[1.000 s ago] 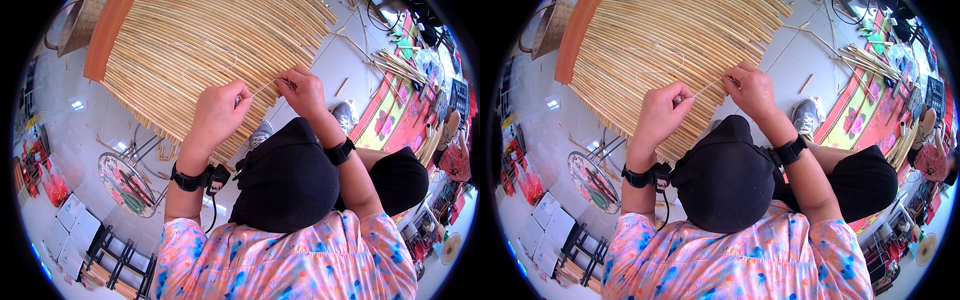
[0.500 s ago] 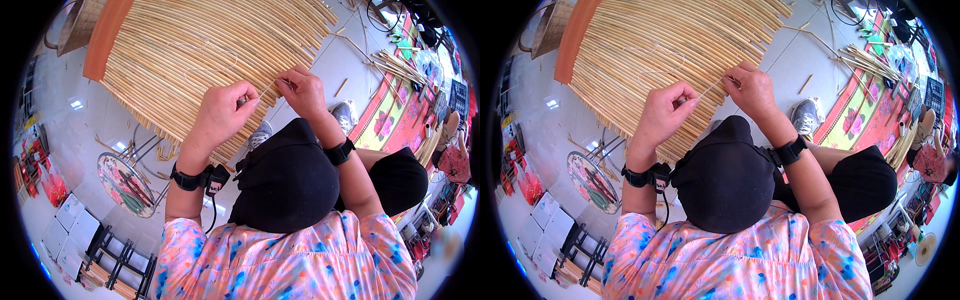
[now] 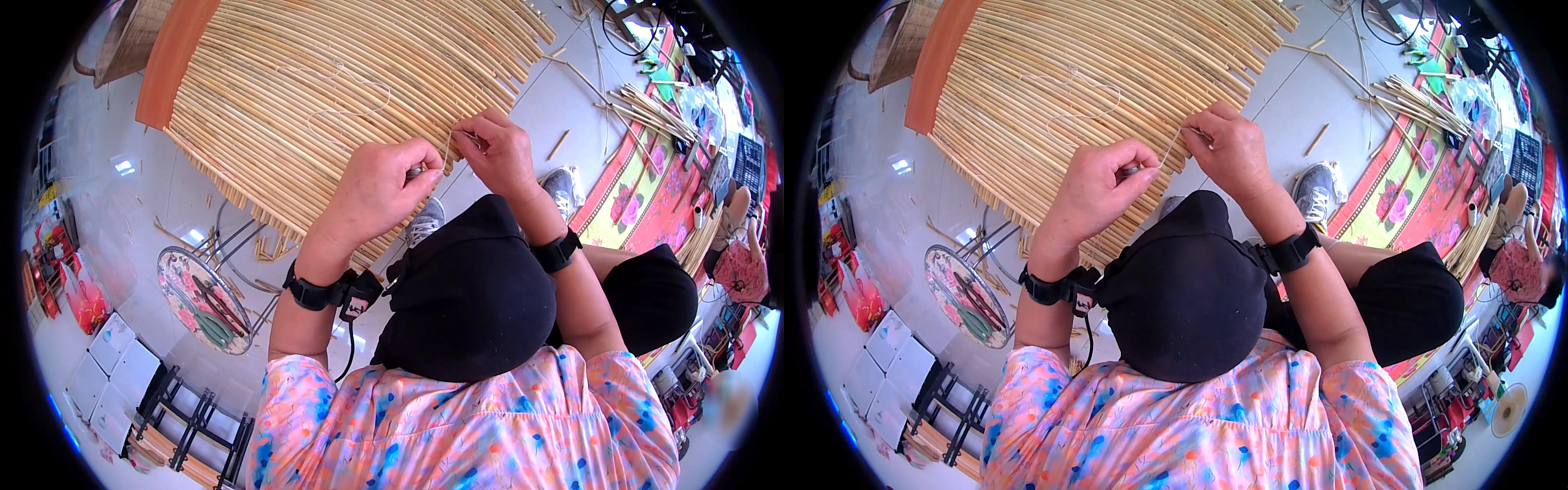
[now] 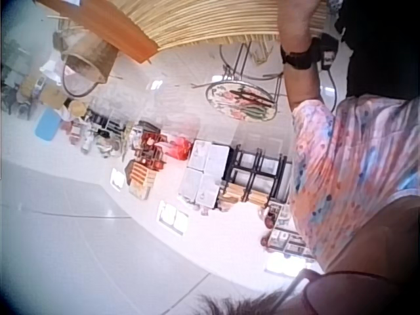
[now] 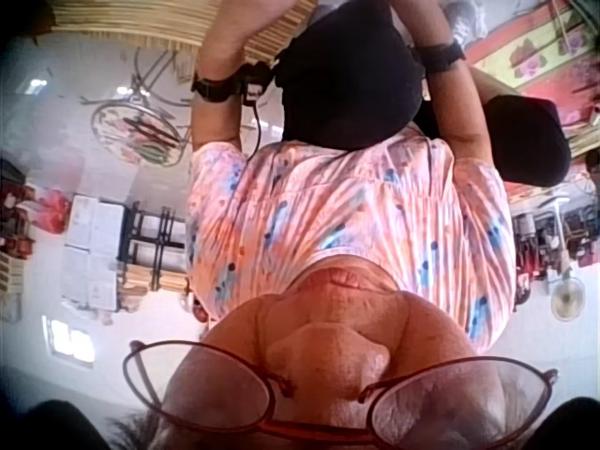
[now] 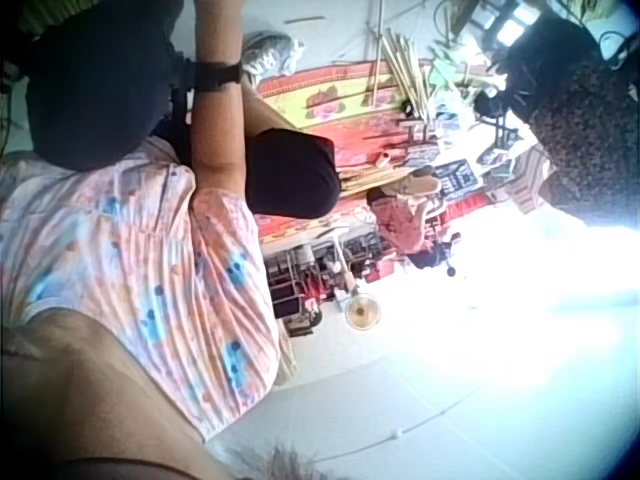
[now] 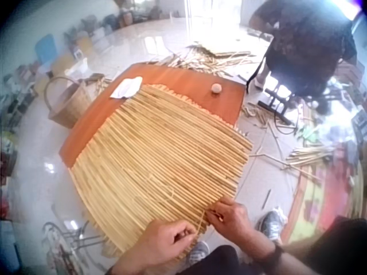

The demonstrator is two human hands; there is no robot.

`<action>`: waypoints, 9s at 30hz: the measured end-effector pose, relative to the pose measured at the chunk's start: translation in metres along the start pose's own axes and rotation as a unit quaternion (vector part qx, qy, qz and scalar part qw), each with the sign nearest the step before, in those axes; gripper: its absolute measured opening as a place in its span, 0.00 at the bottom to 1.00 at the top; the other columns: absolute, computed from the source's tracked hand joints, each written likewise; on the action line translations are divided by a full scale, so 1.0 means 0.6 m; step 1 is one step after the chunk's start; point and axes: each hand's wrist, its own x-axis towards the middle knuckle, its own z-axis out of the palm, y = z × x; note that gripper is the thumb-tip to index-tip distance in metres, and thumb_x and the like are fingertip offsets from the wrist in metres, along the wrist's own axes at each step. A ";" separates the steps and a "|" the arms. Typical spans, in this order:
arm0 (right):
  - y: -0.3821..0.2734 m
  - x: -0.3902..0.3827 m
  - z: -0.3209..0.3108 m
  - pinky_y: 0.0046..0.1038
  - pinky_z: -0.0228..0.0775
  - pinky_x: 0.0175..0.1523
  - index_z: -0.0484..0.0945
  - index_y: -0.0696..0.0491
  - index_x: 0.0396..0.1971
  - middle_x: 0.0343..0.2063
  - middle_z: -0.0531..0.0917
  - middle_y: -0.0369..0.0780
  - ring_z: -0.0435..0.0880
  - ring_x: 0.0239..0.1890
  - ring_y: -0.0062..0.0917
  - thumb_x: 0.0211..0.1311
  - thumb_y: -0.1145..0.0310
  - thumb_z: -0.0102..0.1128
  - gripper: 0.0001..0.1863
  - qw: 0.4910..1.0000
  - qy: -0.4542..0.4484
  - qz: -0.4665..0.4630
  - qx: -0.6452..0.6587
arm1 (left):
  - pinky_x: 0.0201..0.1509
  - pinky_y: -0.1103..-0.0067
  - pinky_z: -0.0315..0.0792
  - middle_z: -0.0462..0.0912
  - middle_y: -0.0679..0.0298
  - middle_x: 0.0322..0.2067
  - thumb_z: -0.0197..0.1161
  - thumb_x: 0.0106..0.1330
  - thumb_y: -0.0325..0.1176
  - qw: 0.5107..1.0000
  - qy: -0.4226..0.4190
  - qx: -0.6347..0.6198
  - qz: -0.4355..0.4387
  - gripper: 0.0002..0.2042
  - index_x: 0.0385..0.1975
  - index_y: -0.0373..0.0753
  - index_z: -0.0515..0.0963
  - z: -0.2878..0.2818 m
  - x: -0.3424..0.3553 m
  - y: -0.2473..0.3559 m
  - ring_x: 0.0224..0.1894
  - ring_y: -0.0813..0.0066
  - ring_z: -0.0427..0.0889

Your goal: The person sits on the floor and weaves a bamboo mat by hand, threading a white string through the bamboo slats. They use a pair of scissors to cut the string and continue weaving the mat, occasionally adjusting the bamboo structure.

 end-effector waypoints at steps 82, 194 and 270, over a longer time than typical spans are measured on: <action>-0.005 0.013 0.012 0.36 0.70 0.34 0.74 0.54 0.25 0.26 0.75 0.41 0.77 0.30 0.40 0.50 0.75 0.60 0.04 0.986 0.027 -0.084 -0.142 | 0.33 0.84 0.71 0.82 0.64 0.25 0.57 0.59 0.23 0.988 -0.048 -0.142 -0.034 0.07 0.34 0.32 0.81 0.044 -0.027 -0.064 0.28 0.83 0.78; -0.011 0.015 -0.006 0.36 0.73 0.33 0.80 0.50 0.27 0.28 0.78 0.37 0.80 0.30 0.36 0.50 0.69 0.63 0.04 0.992 -0.072 -0.036 -0.098 | 0.28 0.75 0.70 0.78 0.57 0.18 0.61 0.60 0.30 0.991 0.031 -0.124 -0.048 0.07 0.30 0.33 0.80 0.061 0.050 -0.088 0.20 0.70 0.76; 0.001 0.010 -0.025 0.25 0.70 0.28 0.81 0.57 0.27 0.18 0.81 0.38 0.78 0.20 0.19 0.54 0.67 0.61 0.08 0.968 -0.171 0.180 0.024 | 0.30 0.84 0.71 0.77 0.69 0.28 0.70 0.53 0.30 0.882 -0.140 -0.373 -0.251 0.18 0.42 0.36 0.74 0.005 -0.166 -0.074 0.28 0.83 0.76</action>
